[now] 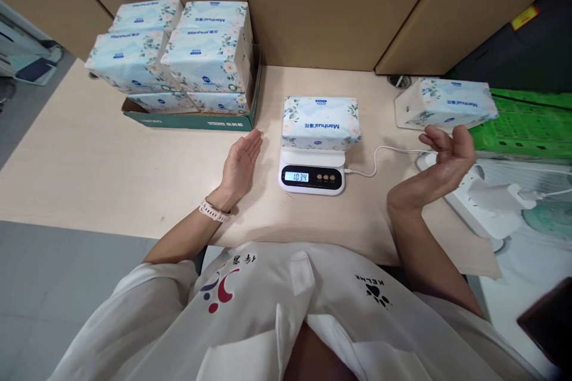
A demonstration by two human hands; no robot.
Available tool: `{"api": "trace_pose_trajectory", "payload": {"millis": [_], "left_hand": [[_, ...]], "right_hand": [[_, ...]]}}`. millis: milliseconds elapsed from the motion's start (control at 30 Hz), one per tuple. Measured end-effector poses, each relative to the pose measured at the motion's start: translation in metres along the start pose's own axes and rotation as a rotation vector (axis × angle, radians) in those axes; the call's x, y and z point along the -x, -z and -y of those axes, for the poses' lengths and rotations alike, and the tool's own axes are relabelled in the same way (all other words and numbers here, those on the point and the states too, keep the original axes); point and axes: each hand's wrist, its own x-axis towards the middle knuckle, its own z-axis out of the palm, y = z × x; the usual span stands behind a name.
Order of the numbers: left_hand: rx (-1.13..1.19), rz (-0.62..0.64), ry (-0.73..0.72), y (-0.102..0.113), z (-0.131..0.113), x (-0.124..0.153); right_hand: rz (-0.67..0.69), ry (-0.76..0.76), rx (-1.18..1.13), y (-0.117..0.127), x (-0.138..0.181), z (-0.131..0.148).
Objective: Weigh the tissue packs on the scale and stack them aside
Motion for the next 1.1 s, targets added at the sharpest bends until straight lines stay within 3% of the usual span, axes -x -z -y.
{"api": "trace_pose_trajectory", "payload": {"millis": [533,1100], "left_hand": [[-0.017,0.005,0.004,0.0010,-0.0008,0.0010],[-0.005,-0.029,0.007,0.0010,-0.0010,0.0009]], "right_hand": [[-0.014,-0.008,-0.051,0.0018,0.0018,-0.0029],[0.096,-0.058,-0.040,0.0003,0.0091,0.0039]]}}
